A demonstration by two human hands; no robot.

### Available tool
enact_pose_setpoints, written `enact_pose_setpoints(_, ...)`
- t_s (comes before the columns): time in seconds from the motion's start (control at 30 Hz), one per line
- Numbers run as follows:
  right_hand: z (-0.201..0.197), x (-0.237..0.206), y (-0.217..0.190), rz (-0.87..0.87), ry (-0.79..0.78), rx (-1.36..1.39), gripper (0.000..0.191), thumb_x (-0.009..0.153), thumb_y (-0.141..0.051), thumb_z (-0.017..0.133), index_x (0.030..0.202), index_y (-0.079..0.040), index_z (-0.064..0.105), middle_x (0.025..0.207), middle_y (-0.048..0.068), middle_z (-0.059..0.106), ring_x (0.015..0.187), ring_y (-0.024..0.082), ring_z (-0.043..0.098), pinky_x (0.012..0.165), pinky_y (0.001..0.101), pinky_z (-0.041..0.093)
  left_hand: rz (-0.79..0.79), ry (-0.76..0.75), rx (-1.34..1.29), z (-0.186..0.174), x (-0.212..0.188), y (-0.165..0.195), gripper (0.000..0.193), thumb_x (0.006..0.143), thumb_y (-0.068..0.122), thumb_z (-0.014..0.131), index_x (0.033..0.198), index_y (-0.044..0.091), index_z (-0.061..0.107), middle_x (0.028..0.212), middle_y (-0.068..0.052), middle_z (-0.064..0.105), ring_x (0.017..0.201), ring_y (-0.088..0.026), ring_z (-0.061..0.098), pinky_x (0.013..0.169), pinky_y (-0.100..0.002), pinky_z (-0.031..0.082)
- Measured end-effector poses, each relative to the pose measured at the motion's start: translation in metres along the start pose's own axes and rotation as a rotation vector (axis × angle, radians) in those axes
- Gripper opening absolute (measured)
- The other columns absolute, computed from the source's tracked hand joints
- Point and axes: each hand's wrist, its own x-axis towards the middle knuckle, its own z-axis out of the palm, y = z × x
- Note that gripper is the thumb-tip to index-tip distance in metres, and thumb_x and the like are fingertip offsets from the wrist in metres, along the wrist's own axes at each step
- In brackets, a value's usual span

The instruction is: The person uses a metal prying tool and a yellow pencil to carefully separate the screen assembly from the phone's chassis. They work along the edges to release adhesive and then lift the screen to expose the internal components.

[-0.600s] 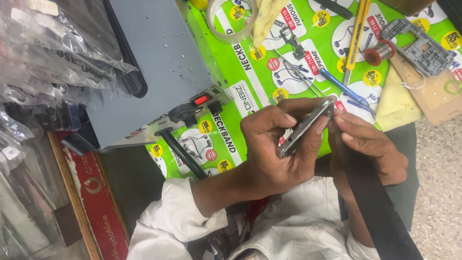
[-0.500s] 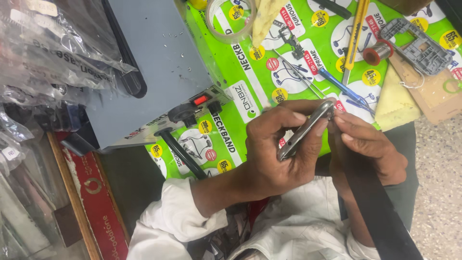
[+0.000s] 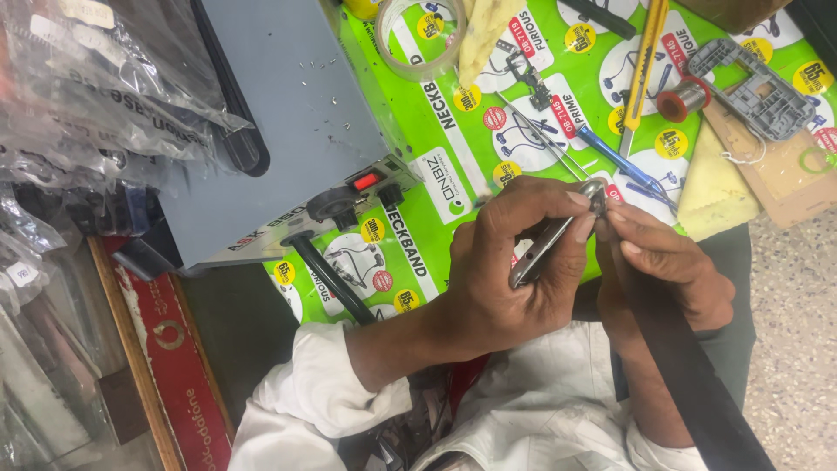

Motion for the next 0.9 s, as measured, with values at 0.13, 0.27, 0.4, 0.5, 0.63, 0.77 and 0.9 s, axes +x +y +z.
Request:
enact_pose_setpoints(0.13,-0.003,-0.001,0.002,-0.021,-0.001,0.0,0.024,0.098,0.011,0.077,0.101,-0.003,0.058,0.113,0.021,0.073,0.111,0.028,0.075,0.104,0.0383,0.061,0.011,-0.008,-0.001,0.0,0.003,0.0,0.033,0.111,0.0,0.066,0.134,0.006,0.043,0.112,-0.014,0.067,0.094,-0.02,0.075,0.076,-0.026,0.061)
enact_pose_setpoints(0.27,-0.007,-0.003,0.007,-0.004,-0.022,0.003,0.024,0.099,0.011,0.077,0.101,-0.004,0.058,0.113,0.022,0.073,0.111,0.028,0.075,0.104,0.0379,0.061,0.052,-0.02,0.039,-0.001,0.004,0.002,0.032,0.111,0.002,0.065,0.134,0.006,0.043,0.114,-0.014,0.067,0.098,-0.021,0.074,0.078,-0.027,0.061)
enact_pose_setpoints(0.4,-0.007,-0.005,0.018,0.001,-0.015,0.017,0.027,0.098,0.01,0.078,0.098,-0.005,0.056,0.111,0.021,0.073,0.109,0.027,0.075,0.103,0.0367,0.061,0.048,-0.021,0.059,-0.001,0.004,0.001,0.031,0.113,0.003,0.065,0.135,0.006,0.044,0.112,-0.013,0.067,0.095,-0.019,0.074,0.077,-0.026,0.061)
enact_pose_setpoints(0.5,-0.007,-0.006,0.022,0.024,0.017,-0.007,0.03,0.101,0.01,0.082,0.101,-0.004,0.056,0.11,0.022,0.075,0.107,0.025,0.077,0.1,0.033,0.063,-0.006,-0.007,0.045,0.002,0.002,0.0,0.03,0.112,0.003,0.066,0.134,0.005,0.045,0.109,-0.011,0.067,0.085,-0.013,0.073,0.07,-0.023,0.059)
enact_pose_setpoints(0.63,-0.01,-0.006,0.02,0.048,-0.007,0.035,0.027,0.098,0.01,0.081,0.099,-0.005,0.058,0.109,0.022,0.073,0.107,0.025,0.076,0.1,0.0335,0.062,-0.041,0.004,0.024,0.003,0.0,-0.002,0.03,0.113,0.004,0.066,0.134,0.004,0.044,0.107,-0.009,0.067,0.08,-0.009,0.072,0.067,-0.021,0.058)
enact_pose_setpoints(0.77,-0.012,-0.003,0.014,0.048,-0.001,0.072,0.026,0.096,0.01,0.08,0.097,-0.005,0.058,0.11,0.021,0.073,0.104,0.024,0.076,0.097,0.0327,0.062,-0.058,0.0,0.027,0.002,-0.001,-0.001,0.028,0.113,0.005,0.067,0.13,0.004,0.045,0.107,-0.008,0.067,0.081,-0.008,0.072,0.069,-0.021,0.059)
enact_pose_setpoints(0.9,-0.019,0.0,0.01,0.049,-0.049,0.102,0.026,0.095,0.01,0.08,0.099,-0.005,0.06,0.108,0.021,0.074,0.104,0.024,0.076,0.096,0.0322,0.063,-0.058,-0.009,0.007,0.0,-0.001,0.003,0.027,0.113,0.006,0.067,0.129,0.004,0.045,0.106,-0.007,0.067,0.082,-0.008,0.072,0.07,-0.02,0.059)
